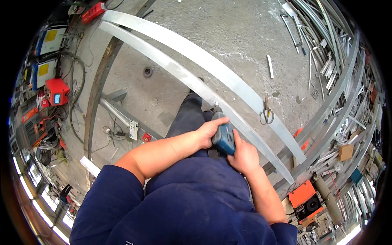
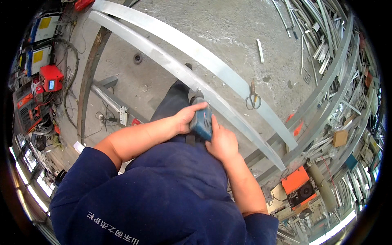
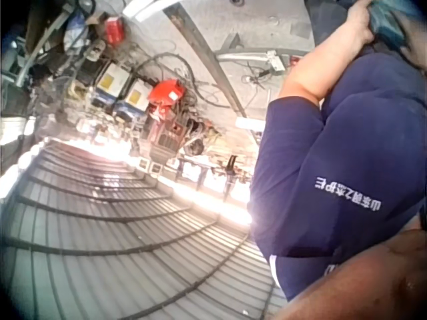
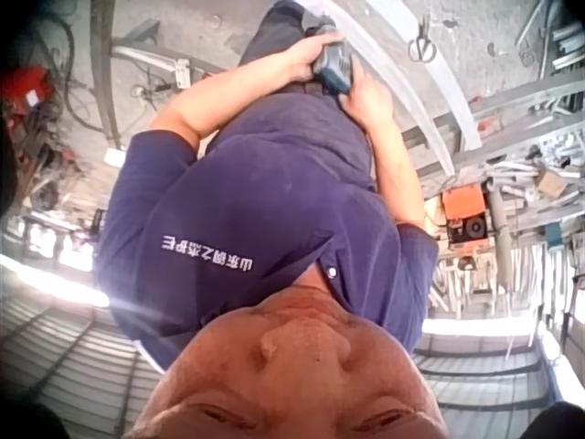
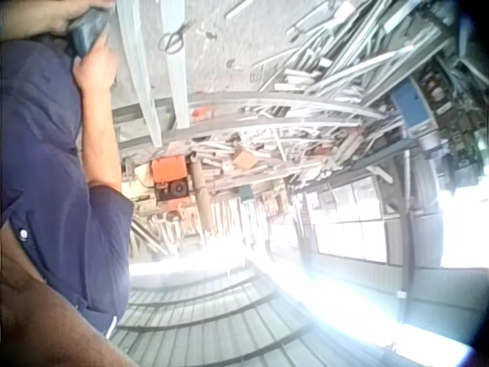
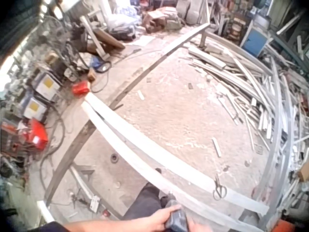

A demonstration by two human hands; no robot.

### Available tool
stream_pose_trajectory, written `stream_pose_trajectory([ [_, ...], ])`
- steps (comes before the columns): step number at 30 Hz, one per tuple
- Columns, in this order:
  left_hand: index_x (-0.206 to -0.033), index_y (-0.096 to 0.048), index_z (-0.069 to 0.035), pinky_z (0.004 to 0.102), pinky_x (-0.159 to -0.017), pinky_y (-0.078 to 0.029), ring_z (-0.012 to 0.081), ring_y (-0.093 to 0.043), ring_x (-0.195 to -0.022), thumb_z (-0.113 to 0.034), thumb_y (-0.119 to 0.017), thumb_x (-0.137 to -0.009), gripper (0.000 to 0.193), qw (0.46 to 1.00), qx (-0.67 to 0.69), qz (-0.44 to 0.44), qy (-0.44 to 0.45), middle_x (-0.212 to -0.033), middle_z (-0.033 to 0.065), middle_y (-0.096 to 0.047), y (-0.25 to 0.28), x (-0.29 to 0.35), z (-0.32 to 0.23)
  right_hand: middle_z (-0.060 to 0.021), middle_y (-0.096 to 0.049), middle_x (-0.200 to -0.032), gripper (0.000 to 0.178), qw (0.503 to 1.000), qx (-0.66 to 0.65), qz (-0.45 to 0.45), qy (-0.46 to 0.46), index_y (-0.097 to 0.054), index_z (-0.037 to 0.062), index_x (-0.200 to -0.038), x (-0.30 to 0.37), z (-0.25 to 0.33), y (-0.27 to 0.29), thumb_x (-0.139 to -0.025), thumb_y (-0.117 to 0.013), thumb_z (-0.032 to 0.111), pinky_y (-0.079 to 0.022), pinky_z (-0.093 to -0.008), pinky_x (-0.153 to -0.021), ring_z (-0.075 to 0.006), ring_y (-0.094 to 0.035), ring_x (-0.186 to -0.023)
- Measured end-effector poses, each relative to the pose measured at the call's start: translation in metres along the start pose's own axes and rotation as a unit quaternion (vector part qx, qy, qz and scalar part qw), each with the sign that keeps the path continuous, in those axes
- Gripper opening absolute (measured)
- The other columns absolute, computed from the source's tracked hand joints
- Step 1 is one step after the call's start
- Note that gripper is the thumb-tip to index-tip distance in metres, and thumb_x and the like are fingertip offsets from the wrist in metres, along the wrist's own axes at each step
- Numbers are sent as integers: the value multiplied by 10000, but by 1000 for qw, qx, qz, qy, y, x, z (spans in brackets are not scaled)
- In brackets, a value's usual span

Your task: The person uses a cordless drill to create holes in a long, curved metal beam. They repeatedly measure and mark positions with a pair of scissors before drilling each hole. The person works along the length of the beam, creating a series of holes.

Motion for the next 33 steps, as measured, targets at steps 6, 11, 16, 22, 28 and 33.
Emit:
stream_pose_trajectory([
  [6,-1161,-621,-34,442,-965,-570,270,-717,-965,-318,-642,-996,329,999,13,3,39,-1055,127,-715,-6,4,-25,-243,-733,-996,853,1000,-4,1,-27,-442,8,-1483,-24,16,16,-749,-807,244,-584,-502,-809,-427,-725,-902],
  [11,-1122,-646,-80,430,-920,-581,264,-721,-934,-357,-614,-997,305,996,-24,-32,83,-1052,100,-728,-9,-1,-41,-239,-735,-991,871,996,-2,38,-75,-442,22,-1491,-36,24,29,-727,-806,229,-588,-502,-811,-422,-727,-892],
  [16,-1129,-637,-91,431,-900,-588,248,-724,-923,-358,-605,-1008,295,987,-60,-47,139,-1042,95,-724,-8,-4,-62,-241,-734,-987,871,988,-33,62,-135,-439,43,-1505,-49,37,41,-728,-789,226,-591,-505,-818,-414,-729,-883],
  [22,-1180,-631,-77,429,-934,-590,249,-736,-964,-324,-610,-1007,302,975,-115,-68,180,-1094,105,-734,-19,5,-78,-228,-735,-999,884,978,-86,52,-185,-424,51,-1521,-46,44,37,-739,-787,247,-594,-489,-830,-407,-729,-902],
  [28,-1179,-625,-55,429,-955,-586,271,-726,-990,-291,-624,-1003,295,971,-112,-79,195,-1113,128,-719,-24,0,-79,-191,-697,-1197,882,974,-111,47,-193,-404,59,-1532,-47,39,38,-757,-785,242,-574,-471,-907,-394,-701,-1050],
  [33,-1163,-628,-47,439,-929,-580,268,-716,-978,-304,-602,-1010,301,978,-88,-47,186,-1104,118,-713,-18,-9,-70,-169,-661,-1292,845,977,-138,29,-161,-392,65,-1533,-43,33,42,-781,-761,174,-561,-478,-928,-406,-678,-1100],
])
Point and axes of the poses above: each hand's wrist, its own x-axis away from the middle knuckle, its own y-axis out of the back of the hand, z = x × y, the point moved 4 cm from there along -x, towards the middle knuckle
